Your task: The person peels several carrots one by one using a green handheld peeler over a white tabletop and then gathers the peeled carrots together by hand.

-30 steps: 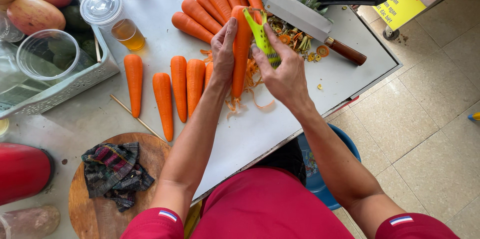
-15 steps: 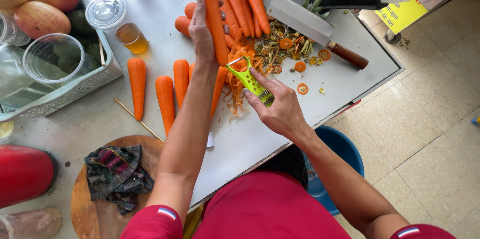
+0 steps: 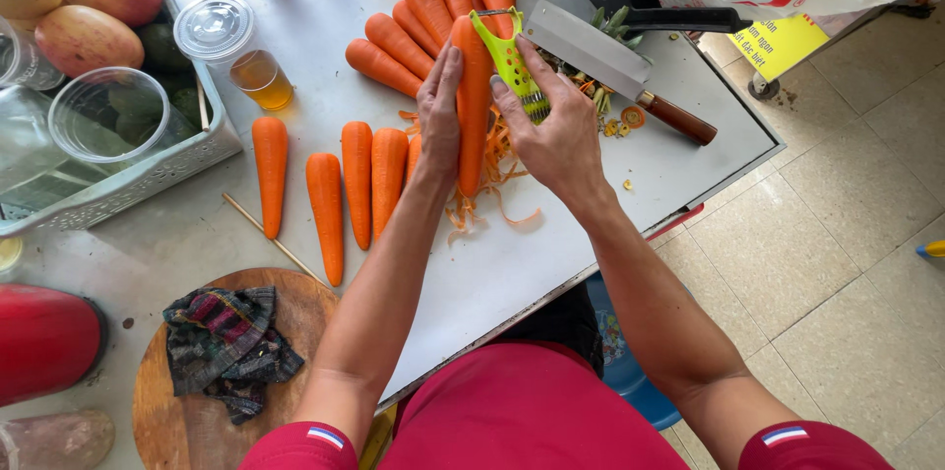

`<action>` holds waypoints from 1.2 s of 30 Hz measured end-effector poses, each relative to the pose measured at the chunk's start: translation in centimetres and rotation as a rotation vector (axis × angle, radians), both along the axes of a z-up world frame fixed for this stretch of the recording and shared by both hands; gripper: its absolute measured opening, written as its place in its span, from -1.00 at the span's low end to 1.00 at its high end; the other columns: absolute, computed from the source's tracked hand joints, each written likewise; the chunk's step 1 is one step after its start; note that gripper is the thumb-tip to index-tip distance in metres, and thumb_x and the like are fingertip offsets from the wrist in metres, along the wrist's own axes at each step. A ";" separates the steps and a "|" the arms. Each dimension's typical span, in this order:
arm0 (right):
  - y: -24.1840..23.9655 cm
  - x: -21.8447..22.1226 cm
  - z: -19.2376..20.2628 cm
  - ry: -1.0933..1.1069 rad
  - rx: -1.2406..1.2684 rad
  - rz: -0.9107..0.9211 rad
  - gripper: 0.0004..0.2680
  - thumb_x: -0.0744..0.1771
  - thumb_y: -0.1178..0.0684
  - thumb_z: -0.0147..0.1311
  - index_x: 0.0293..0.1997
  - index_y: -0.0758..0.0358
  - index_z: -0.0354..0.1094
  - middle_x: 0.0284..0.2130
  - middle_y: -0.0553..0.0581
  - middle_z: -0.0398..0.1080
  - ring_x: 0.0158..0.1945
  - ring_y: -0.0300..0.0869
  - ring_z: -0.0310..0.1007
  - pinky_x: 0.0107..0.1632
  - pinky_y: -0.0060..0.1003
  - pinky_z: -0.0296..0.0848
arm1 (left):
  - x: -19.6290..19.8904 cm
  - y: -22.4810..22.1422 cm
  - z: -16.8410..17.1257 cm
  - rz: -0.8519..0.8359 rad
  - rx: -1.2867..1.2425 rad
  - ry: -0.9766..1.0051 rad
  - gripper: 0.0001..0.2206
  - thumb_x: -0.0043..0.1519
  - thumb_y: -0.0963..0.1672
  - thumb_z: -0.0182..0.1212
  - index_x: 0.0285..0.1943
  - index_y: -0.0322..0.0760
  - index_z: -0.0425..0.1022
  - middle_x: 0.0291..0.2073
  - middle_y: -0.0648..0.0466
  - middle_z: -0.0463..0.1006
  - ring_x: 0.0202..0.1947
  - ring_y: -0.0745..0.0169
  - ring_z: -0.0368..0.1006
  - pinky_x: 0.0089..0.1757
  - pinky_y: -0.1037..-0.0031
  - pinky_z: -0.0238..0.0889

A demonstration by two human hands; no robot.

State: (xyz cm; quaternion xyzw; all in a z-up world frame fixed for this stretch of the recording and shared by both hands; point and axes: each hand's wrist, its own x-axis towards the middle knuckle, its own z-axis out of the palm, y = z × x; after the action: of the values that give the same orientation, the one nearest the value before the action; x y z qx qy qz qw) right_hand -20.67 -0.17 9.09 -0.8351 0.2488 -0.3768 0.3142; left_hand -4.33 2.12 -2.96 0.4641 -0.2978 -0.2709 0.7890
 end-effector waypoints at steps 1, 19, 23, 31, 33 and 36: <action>0.0 0.1 0.0 -0.024 -0.030 0.019 -0.59 0.42 -0.05 0.17 0.40 0.37 0.25 0.07 0.43 0.49 0.11 0.01 0.56 0.17 -0.19 0.45 | 0.0 0.1 0.0 0.030 0.050 -0.067 -0.47 0.44 0.00 -0.04 0.48 -0.47 0.22 0.48 -0.05 0.23 0.52 0.18 0.05 0.44 0.37 -0.17; 5.9 -6.2 -5.0 0.332 0.213 0.024 -0.55 0.32 -0.12 0.16 0.36 0.19 0.29 -0.42 0.27 0.44 -0.42 -0.05 0.45 -0.31 -0.17 0.42 | 4.0 -3.3 4.2 -0.267 -0.338 0.324 -0.53 0.43 -0.04 0.07 0.44 -0.46 0.30 0.38 -0.07 0.37 0.45 0.13 0.17 0.40 0.35 -0.03; 2.9 -5.0 -3.9 0.211 0.151 0.019 -0.55 0.34 -0.11 0.14 0.38 0.20 0.27 -0.33 0.25 0.48 -0.36 -0.09 0.49 -0.25 -0.19 0.45 | 3.4 -2.9 3.7 -0.270 -0.322 0.307 -0.52 0.44 -0.04 0.04 0.44 -0.47 0.28 0.40 -0.08 0.33 0.47 0.13 0.15 0.41 0.35 -0.04; 0.1 -1.2 -0.9 0.144 0.217 -0.042 -0.55 0.35 -0.09 0.14 0.41 0.18 0.24 -0.30 0.25 0.47 -0.34 -0.13 0.49 -0.24 -0.23 0.45 | 1.2 -3.8 -2.3 0.055 -0.142 0.004 -0.51 0.46 -0.03 -0.02 0.46 -0.48 0.23 0.44 -0.10 0.27 0.50 0.12 0.10 0.42 0.37 -0.08; -0.6 -0.8 -0.7 0.121 0.193 -0.041 -0.55 0.36 -0.08 0.15 0.41 0.23 0.23 -0.22 0.29 0.49 -0.27 -0.08 0.52 -0.17 -0.22 0.48 | 0.9 -4.0 -3.8 0.083 -0.099 -0.047 -0.51 0.46 -0.03 -0.03 0.47 -0.48 0.22 0.45 -0.11 0.26 0.51 0.12 0.09 0.43 0.37 -0.08; -1.3 -0.4 -0.4 0.008 0.101 0.021 -0.57 0.39 -0.06 0.16 0.40 0.33 0.23 0.01 0.37 0.51 0.00 -0.05 0.59 0.06 -0.23 0.50 | 0.9 -3.9 -4.4 0.073 -0.064 -0.043 -0.53 0.45 -0.04 0.02 0.42 -0.51 0.31 0.41 -0.14 0.34 0.47 0.10 0.16 0.40 0.37 -0.03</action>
State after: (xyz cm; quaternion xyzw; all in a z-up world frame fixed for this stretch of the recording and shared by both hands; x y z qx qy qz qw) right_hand -21.08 -1.51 8.70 -0.8223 0.2597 -0.3572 0.3590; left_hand -3.39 -1.75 -7.39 0.4547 -0.3059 -0.2220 0.8064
